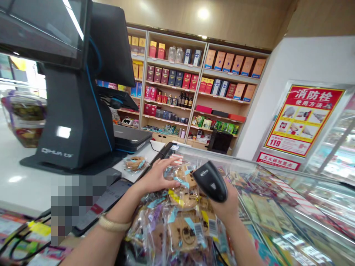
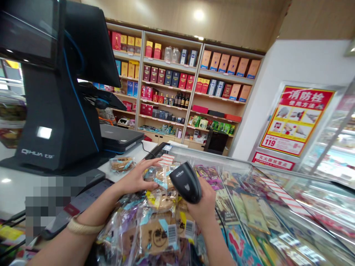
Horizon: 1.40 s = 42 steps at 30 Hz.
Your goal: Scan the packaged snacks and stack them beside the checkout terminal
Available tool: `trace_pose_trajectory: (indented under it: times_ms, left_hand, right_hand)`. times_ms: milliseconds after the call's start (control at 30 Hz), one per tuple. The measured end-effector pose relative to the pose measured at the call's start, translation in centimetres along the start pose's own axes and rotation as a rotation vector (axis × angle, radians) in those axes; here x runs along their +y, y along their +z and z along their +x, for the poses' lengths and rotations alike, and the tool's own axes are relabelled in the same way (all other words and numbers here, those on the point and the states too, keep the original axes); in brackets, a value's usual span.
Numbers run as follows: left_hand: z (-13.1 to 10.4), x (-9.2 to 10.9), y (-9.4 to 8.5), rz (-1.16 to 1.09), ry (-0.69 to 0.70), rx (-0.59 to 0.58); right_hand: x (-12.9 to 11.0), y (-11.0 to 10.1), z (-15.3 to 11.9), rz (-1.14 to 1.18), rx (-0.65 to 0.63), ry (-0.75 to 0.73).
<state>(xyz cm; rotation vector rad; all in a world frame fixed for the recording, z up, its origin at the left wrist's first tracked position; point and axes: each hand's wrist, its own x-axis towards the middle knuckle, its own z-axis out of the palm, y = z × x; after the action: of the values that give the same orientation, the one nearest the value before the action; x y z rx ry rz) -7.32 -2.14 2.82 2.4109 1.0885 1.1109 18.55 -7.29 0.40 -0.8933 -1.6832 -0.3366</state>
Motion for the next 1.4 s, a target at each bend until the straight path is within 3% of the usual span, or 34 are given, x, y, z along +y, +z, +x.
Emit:
trace_pose_trajectory:
  times_ms: [100,433,600,733,900,1067,1267,1400]
  left_hand:
    - [0.0,-0.4,0.1,-0.004,0.041,0.007]
    - [0.2,0.5,0.5,-0.214,0.093,0.11]
    - [0.3,-0.1,0.8,-0.196,-0.023,0.235]
    - [0.3,-0.4,0.9,-0.083,-0.12,0.148]
    - [0.3,-0.3,0.6,-0.085,-0.025,0.078]
    - [0.2,0.2,0.5,-0.137,0.072,0.13]
    - [0.3,0.2,1.2,-0.426,-0.006,0.269]
    - [0.4,-0.2,1.4,-0.47,-0.063,0.216]
  right_hand:
    - [-0.1,0.2,0.0,0.031,-0.064,0.024]
    - [-0.4,0.8,-0.2,0.028,-0.076,0.016]
    - [-0.4,0.8,-0.3,0.032,-0.091,-0.007]
    - [-0.4,0.8,-0.3,0.042,-0.093,-0.015]
    - [-0.6,0.9,-0.4,0.039,-0.11,0.004]
    - [-0.9,0.6,-0.1,0.052,-0.113,-0.016]
    - [-0.5,0.0,0.1,0.038,-0.043,0.038]
    - [-0.3,0.0,0.3,0.026,-0.018,0.056]
